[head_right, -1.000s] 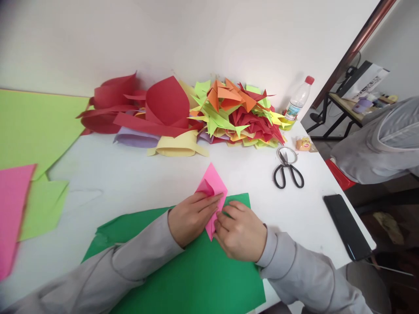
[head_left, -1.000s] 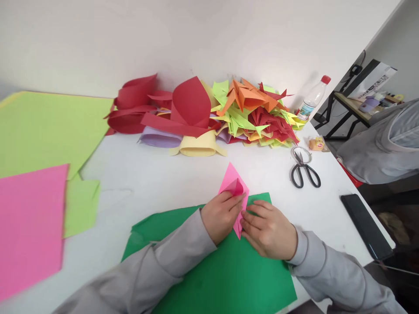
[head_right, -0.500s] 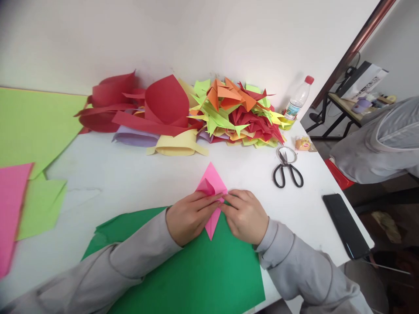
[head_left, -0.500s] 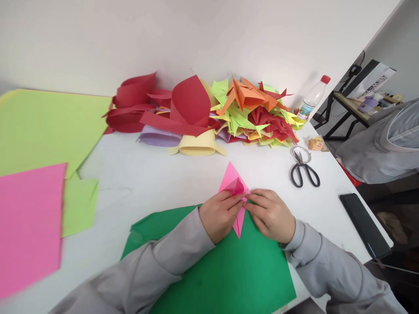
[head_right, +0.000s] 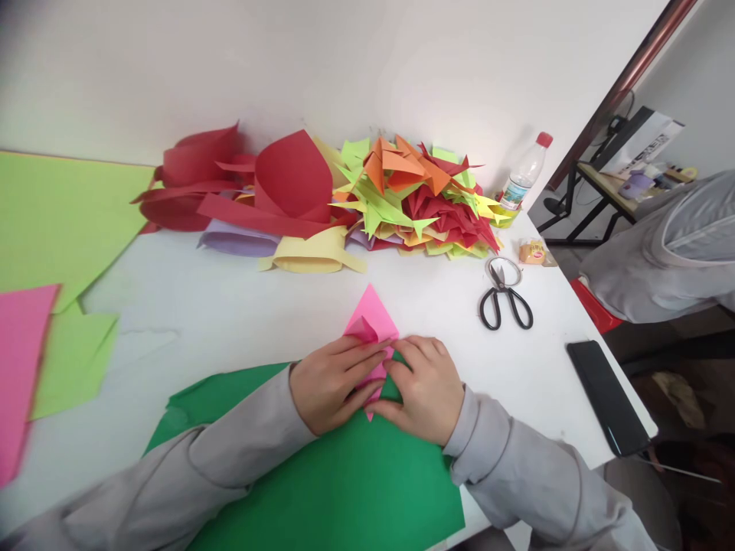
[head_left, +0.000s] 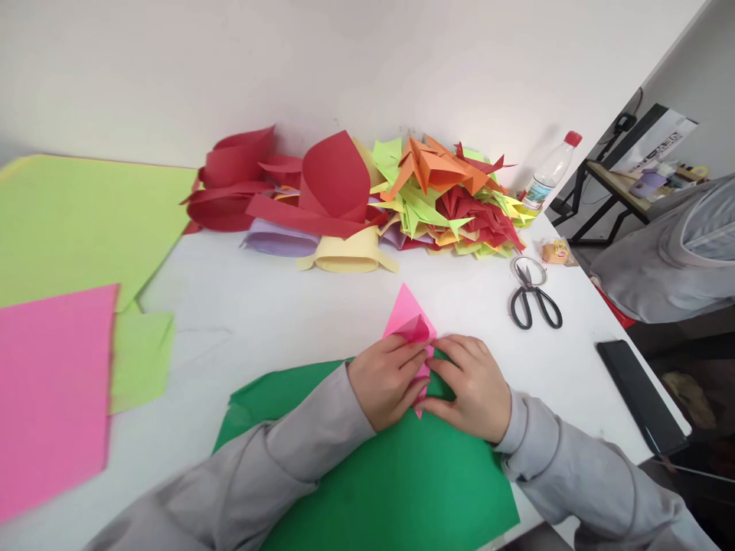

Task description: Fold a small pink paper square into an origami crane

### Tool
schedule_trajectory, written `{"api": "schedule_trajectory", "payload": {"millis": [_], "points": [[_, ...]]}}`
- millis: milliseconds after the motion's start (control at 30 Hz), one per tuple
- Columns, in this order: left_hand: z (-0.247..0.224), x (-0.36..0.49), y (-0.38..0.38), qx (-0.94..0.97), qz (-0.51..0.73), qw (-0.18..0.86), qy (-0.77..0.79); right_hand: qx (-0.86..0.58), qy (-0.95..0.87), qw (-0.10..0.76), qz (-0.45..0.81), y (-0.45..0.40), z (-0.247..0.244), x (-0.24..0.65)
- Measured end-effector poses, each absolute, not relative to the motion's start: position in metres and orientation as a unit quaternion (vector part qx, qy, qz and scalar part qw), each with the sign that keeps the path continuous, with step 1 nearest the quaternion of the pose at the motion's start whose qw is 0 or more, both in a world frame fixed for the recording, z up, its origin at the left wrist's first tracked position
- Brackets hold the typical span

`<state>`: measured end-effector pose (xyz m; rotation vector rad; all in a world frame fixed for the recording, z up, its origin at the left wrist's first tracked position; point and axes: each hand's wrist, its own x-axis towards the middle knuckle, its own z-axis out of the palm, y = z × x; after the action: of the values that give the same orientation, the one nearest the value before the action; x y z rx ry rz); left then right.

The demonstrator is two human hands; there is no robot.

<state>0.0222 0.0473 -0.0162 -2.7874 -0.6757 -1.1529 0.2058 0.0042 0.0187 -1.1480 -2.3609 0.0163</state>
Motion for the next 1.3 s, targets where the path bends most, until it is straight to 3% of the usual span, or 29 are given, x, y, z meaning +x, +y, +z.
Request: {"api": "schedule_trajectory", "payload": {"millis": [333,567,900,1100,1300], "points": [[-0.018,0.024,0.046,-0.898,-0.381,0.039,-0.215,-0.419,-0.882,0.214,0.025,0.004,0.019,0.206],[-0.024,0.026,0.048,-0.91,-0.36,0.08,-0.19,-0.395,-0.874,0.283,-0.001,0.004,0.017,0.207],[-0.025,0.024,0.049,-0.895,-0.379,0.025,-0.234,-0.477,-0.821,0.312,0.037,0.016,0.016,0.215],[-0.028,0.021,0.05,-0.897,-0.372,0.002,-0.238,-0.437,-0.809,0.367,0.141,0.047,0.012,0.218],[-0.028,0.02,0.051,-0.89,-0.389,0.004,-0.239,-0.392,-0.828,0.308,0.258,0.076,0.005,0.223]]}}
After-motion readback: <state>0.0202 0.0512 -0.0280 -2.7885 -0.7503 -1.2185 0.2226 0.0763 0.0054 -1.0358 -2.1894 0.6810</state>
